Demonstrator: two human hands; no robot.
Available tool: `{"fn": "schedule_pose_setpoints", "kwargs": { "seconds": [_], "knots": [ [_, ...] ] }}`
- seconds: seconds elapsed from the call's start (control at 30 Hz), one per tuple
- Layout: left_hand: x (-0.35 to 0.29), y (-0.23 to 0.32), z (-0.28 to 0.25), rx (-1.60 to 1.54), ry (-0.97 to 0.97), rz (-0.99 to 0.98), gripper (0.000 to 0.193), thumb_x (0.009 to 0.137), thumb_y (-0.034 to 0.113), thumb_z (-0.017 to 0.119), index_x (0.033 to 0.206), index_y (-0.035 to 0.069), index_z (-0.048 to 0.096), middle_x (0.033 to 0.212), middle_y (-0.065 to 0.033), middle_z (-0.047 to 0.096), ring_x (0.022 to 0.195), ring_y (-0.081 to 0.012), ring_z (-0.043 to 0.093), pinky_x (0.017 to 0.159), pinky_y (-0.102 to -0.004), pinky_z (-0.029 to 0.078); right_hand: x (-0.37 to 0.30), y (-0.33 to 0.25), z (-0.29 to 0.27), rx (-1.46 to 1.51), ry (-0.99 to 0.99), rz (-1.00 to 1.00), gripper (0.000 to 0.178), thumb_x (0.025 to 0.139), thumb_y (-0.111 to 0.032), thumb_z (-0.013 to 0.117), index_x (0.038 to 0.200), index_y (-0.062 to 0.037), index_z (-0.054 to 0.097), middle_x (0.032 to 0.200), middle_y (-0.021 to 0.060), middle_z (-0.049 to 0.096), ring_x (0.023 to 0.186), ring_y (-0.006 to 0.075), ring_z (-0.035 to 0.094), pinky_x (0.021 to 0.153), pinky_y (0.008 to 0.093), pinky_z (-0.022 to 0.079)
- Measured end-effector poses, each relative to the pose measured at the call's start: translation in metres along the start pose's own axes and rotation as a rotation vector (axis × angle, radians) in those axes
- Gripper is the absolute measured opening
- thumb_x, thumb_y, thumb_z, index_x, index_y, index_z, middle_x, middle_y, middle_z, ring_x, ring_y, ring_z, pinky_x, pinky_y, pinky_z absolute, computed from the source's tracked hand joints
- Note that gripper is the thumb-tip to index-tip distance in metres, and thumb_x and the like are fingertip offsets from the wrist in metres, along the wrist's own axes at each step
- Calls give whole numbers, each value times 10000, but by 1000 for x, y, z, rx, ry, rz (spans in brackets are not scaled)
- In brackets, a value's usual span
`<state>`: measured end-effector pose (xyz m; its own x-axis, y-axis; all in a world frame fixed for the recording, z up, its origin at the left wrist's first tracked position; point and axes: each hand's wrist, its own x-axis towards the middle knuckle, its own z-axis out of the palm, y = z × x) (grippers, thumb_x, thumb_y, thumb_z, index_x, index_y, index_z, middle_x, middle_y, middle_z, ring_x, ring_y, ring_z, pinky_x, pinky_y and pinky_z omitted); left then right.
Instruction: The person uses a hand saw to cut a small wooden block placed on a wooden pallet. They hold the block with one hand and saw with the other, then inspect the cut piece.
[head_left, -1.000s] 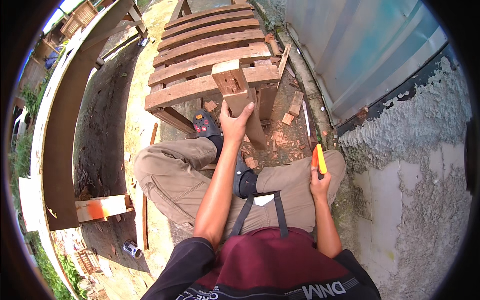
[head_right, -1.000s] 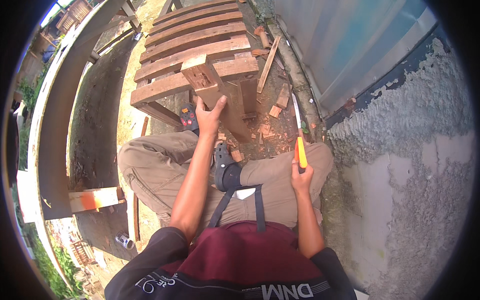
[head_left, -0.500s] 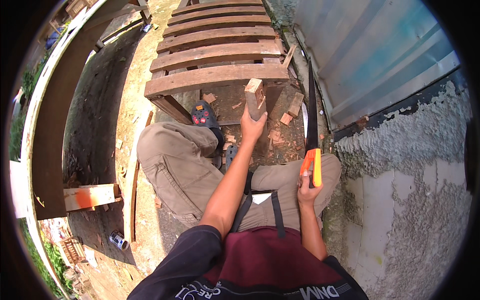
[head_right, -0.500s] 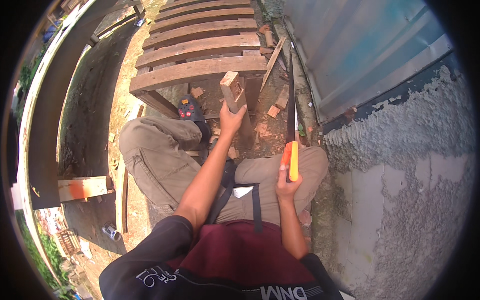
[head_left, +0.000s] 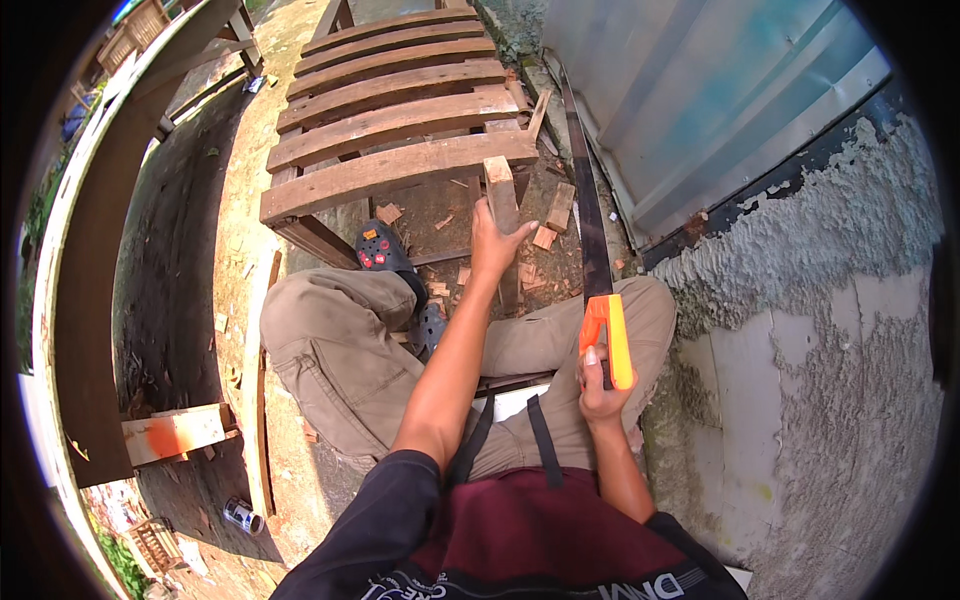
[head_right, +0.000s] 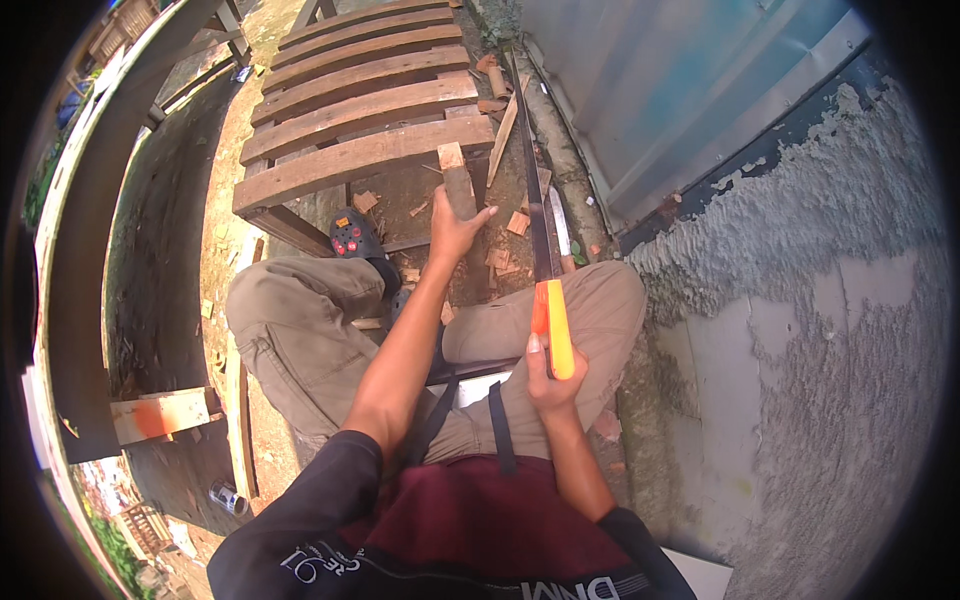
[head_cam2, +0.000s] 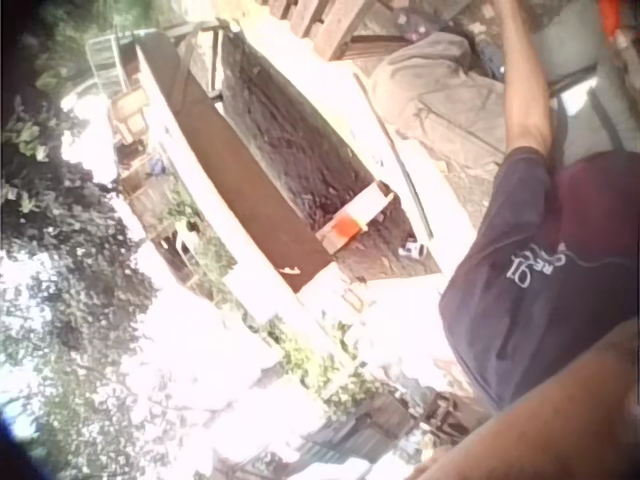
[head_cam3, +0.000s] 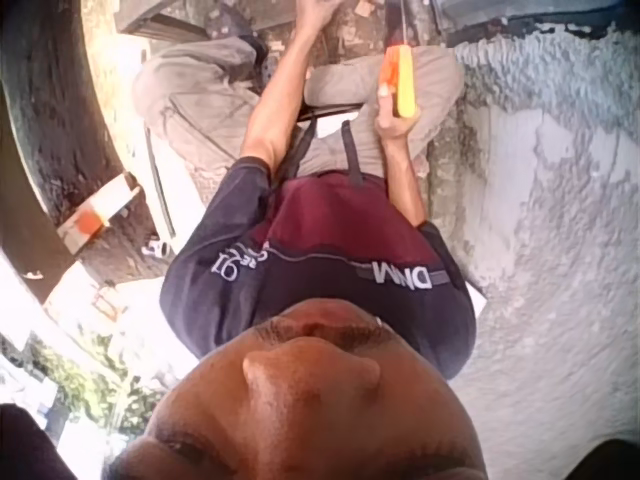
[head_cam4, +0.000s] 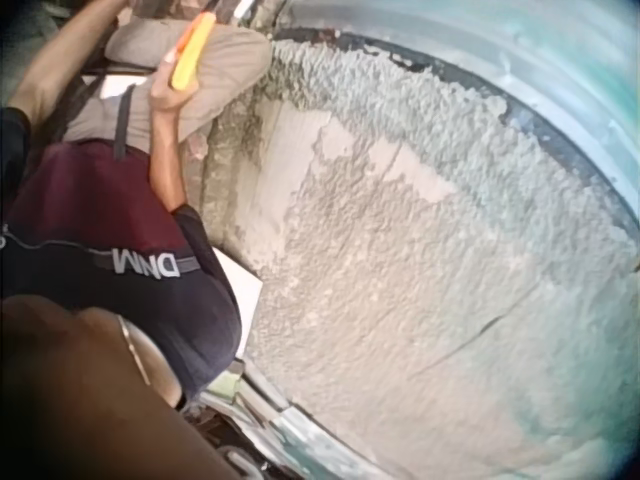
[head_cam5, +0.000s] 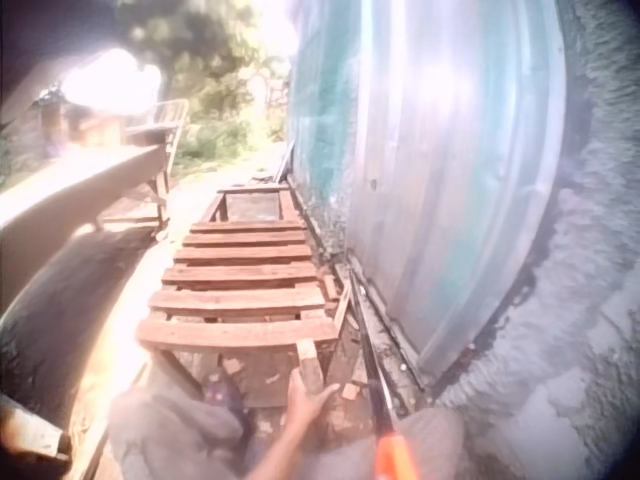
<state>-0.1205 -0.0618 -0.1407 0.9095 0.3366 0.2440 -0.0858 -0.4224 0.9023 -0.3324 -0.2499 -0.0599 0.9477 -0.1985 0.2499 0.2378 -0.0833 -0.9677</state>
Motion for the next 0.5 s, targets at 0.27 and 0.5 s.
{"fn": "schedule_pose_setpoints", "kwargs": {
  "seconds": [0.27, 0.5],
  "knots": [
    [3, -8, -7, -48, -104, -89, 821, 715, 220, 887, 1320, -4, 378, 1153, -325, 663, 1075, -502, 654, 897, -522, 534, -12, -40, 28, -26, -68, 37, 190, 928, -87, 698, 774, 1, 632, 577, 25, 557, 496, 112, 534, 500, 287, 403],
    [7, -8, -15, 24, -179, -105, 820, 698, 224, 879, 1306, -7, 380, 1176, -338, 641, 1124, -499, 628, 924, -532, 515, -30, -50, 23, -67, -79, -20, 172, 913, -82, 698, 771, -5, 639, 577, 41, 567, 485, 142, 556, 492, 312, 407]
  ]
}}
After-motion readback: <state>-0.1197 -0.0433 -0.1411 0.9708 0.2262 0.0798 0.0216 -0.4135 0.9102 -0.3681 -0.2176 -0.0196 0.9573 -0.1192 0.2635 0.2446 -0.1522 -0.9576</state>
